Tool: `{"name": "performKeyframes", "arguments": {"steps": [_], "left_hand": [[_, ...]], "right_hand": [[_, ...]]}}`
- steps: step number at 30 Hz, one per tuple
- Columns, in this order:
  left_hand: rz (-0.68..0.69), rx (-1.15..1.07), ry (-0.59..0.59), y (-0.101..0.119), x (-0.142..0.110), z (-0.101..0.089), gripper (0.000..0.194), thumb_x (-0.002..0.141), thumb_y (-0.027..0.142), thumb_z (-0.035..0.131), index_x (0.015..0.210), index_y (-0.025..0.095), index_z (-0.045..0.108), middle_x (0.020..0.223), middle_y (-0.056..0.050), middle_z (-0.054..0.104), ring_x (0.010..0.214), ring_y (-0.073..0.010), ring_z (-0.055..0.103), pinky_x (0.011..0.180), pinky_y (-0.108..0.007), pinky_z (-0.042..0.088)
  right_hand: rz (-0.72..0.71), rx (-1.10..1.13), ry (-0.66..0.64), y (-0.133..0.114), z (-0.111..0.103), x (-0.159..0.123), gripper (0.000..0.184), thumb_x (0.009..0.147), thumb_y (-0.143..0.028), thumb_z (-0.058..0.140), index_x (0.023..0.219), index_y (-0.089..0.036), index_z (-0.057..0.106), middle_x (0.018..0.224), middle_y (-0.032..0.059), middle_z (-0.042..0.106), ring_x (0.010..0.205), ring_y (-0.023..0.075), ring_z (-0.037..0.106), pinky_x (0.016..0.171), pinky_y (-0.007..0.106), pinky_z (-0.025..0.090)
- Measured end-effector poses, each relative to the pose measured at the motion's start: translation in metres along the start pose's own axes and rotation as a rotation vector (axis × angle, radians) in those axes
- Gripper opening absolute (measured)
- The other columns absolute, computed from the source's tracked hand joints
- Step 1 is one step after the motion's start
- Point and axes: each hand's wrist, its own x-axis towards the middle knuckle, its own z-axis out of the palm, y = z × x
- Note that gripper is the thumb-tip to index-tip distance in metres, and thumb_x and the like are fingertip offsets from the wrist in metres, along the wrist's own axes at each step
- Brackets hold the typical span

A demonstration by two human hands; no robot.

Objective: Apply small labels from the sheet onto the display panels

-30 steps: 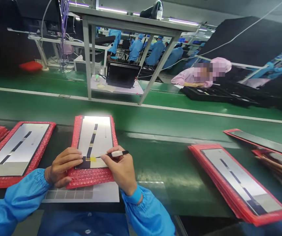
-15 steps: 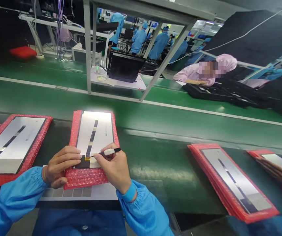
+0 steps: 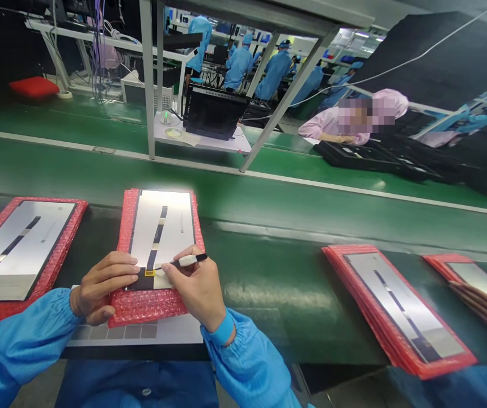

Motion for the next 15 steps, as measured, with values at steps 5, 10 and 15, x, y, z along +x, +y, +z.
{"name": "performKeyframes", "arguments": {"steps": [5, 10, 15], "left_hand": [[-0.010, -0.004, 0.003, 0.0005, 0.0000, 0.0002, 0.053, 0.104, 0.050, 0.043, 0.132, 0.012, 0.067, 0.107, -0.019, 0.077, 0.106, -0.0337, 0.073, 0.085, -0.051, 0.062], [-0.003, -0.006, 0.005, 0.0007, 0.0012, -0.0002, 0.053, 0.105, 0.048, 0.043, 0.128, 0.008, 0.068, 0.106, -0.020, 0.077, 0.107, -0.0333, 0.071, 0.087, -0.050, 0.062], [-0.003, -0.006, 0.005, 0.0001, 0.0010, -0.0010, 0.052, 0.105, 0.049, 0.042, 0.131, 0.011, 0.068, 0.107, -0.019, 0.077, 0.105, -0.0332, 0.072, 0.085, -0.050, 0.062]], "right_hand": [[0.003, 0.016, 0.004, 0.0010, 0.0009, -0.0004, 0.035, 0.076, -0.045, 0.089, 0.080, -0.024, 0.061, 0.065, 0.0004, 0.067, 0.050, 0.0181, 0.059, 0.049, 0.031, 0.049], [0.000, 0.049, -0.009, -0.0014, -0.0023, 0.0000, 0.033, 0.077, -0.042, 0.089, 0.078, -0.023, 0.061, 0.062, -0.0011, 0.064, 0.048, 0.0165, 0.057, 0.048, 0.030, 0.046], [-0.023, 0.069, -0.018, -0.0067, -0.0020, 0.0003, 0.032, 0.074, -0.039, 0.090, 0.076, -0.022, 0.063, 0.059, -0.0038, 0.059, 0.050, 0.0142, 0.052, 0.049, 0.028, 0.042]]}}
